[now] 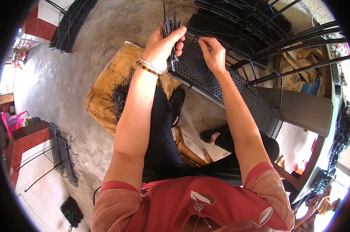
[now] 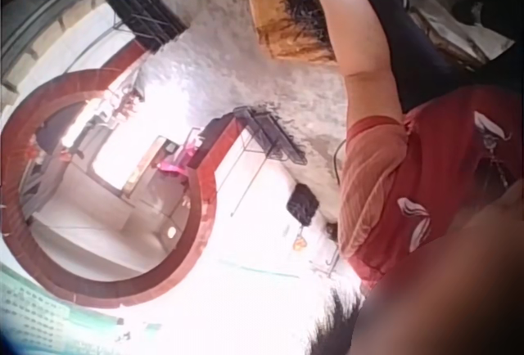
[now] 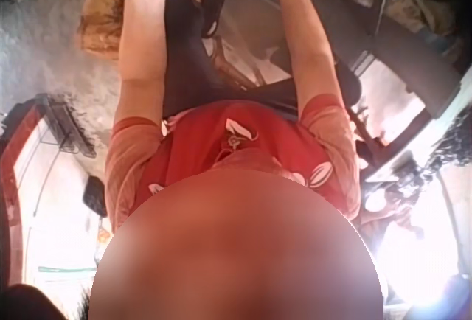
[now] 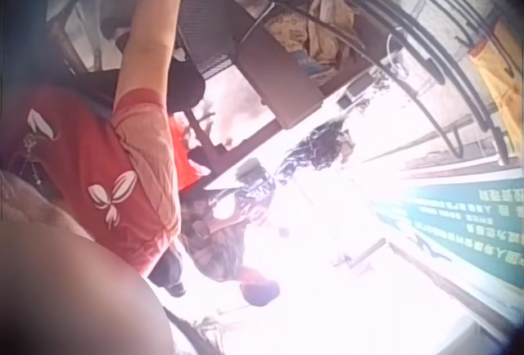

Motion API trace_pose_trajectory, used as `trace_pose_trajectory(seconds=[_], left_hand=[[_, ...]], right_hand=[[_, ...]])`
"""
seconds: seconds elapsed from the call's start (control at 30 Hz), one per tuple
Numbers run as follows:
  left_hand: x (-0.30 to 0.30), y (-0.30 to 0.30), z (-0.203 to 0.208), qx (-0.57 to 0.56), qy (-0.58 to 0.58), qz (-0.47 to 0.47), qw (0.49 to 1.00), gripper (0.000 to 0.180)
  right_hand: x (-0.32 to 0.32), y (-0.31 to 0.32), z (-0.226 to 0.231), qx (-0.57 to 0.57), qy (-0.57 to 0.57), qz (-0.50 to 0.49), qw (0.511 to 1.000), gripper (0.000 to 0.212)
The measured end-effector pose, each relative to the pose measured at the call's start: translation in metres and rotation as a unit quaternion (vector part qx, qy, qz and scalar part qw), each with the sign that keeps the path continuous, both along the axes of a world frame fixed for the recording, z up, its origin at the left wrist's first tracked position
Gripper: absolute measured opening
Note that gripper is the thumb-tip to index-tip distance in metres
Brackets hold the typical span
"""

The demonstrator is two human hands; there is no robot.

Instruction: Assembling a curved metal mesh component by inserting black wire ties into pre-drilled holes.

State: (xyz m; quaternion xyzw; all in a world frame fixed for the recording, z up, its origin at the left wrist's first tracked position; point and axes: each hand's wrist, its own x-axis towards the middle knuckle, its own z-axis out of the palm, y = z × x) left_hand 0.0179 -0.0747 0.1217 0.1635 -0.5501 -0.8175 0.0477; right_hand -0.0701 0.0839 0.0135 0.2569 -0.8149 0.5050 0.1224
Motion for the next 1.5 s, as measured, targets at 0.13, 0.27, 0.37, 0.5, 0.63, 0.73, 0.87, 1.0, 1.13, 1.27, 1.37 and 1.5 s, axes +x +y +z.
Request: trace_pose_trajectory(seconds=[0.13,0.27,0.37,0.5,0.63,0.73,0.87,1.0,1.13,1.27,1.37,1.5], left_hand=[[0.001,-0.002,-0.001,-0.016,0.009,-0.048,0.999,0.021],[0.005,0.004,-0.001,-0.033,0.018,-0.094,0.995,0.021],[0.008,0.011,-0.001,-0.057,0.037,-0.213,0.975,0.022],[0.011,0.015,-0.004,-0.081,0.028,-0.273,0.958,0.022],[0.012,0.022,-0.002,-0.073,-0.006,-0.306,0.949,0.021],[0.014,0.019,-0.002,-0.093,-0.030,-0.280,0.955,0.023],[0.010,0.012,-0.003,-0.091,-0.063,-0.156,0.981,0.023],[0.005,0.004,-0.003,-0.013,-0.067,-0.079,0.995,0.020],[0.001,0.002,-0.010,0.046,-0.053,-0.080,0.994,0.018],[0.002,0.007,-0.003,0.059,-0.089,-0.086,0.991,0.017],[0.002,0.005,-0.005,0.081,-0.076,-0.084,0.990,0.016],[0.001,0.002,-0.009,0.099,-0.052,-0.079,0.991,0.016]], right_hand=[[0.000,0.004,0.002,0.010,0.040,-0.009,0.999,0.013],[-0.001,0.004,0.028,-0.088,-0.106,-0.048,0.989,0.021],[-0.011,0.005,0.064,-0.231,-0.271,0.124,0.926,0.043],[-0.004,0.004,0.096,-0.291,-0.335,0.220,0.869,0.037],[-0.003,0.012,0.106,-0.293,-0.313,0.212,0.879,0.024],[-0.008,0.018,0.112,-0.364,-0.282,0.168,0.872,0.020],[-0.019,0.030,0.103,-0.402,-0.145,0.081,0.900,0.021],[-0.014,0.031,0.063,-0.202,-0.044,-0.029,0.978,0.022],[-0.002,0.025,0.037,-0.096,-0.054,-0.080,0.991,0.021],[-0.003,0.022,0.022,-0.065,-0.041,-0.076,0.994,0.021],[-0.001,0.018,0.021,-0.054,-0.028,-0.072,0.995,0.021],[0.002,0.015,0.023,-0.061,-0.035,-0.063,0.995,0.020]])
